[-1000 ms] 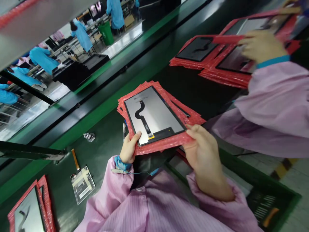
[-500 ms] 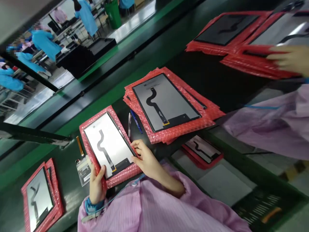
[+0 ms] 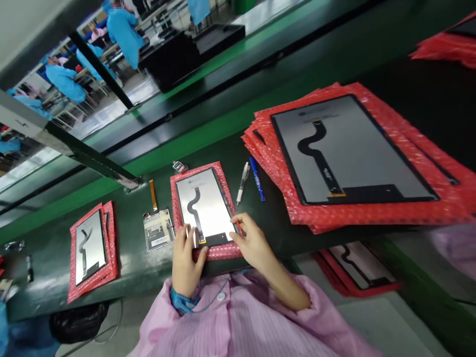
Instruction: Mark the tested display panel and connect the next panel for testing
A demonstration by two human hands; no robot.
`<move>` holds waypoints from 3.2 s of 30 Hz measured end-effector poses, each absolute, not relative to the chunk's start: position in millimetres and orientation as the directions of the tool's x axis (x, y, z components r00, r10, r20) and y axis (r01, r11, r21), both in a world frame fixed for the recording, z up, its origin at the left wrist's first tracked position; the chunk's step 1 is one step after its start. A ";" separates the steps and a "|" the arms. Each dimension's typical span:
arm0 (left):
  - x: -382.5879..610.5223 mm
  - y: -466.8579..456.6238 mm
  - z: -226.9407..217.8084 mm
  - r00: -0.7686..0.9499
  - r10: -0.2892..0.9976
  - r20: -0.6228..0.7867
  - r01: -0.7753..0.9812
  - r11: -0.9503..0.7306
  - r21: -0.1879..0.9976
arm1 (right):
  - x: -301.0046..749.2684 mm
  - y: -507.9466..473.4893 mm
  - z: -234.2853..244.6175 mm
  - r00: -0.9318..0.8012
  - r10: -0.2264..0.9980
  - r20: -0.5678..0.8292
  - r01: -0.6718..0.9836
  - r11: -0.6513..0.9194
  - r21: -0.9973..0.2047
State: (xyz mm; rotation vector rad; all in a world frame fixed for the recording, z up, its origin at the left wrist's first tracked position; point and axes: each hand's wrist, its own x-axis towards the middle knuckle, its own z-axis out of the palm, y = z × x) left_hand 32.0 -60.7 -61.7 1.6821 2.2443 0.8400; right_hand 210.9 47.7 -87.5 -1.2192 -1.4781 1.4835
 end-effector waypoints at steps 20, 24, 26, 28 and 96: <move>-108.7 34.9 -32.4 -0.578 0.782 0.232 0.794 0.474 0.380 | 127.7 139.9 -55.3 -0.795 0.606 0.021 0.545 0.730 -0.412; -114.9 50.4 -58.5 -0.542 0.806 0.239 0.817 0.437 0.377 | 134.8 136.7 -59.4 -0.806 0.589 0.051 0.514 0.740 -0.434; -114.1 51.6 -64.0 -0.544 0.790 0.283 0.792 0.372 0.483 | 134.8 136.0 -60.4 -0.802 0.595 0.047 0.517 0.732 -0.444; -114.3 52.4 -64.5 -0.568 0.769 0.295 0.712 0.280 0.644 | 135.0 134.9 -60.8 -0.797 0.602 0.050 0.516 0.721 -0.462; -88.4 28.0 -34.0 0.292 0.938 0.187 0.804 -0.347 0.483 | 112.9 106.3 -43.5 -0.804 0.561 0.195 0.180 0.544 -0.820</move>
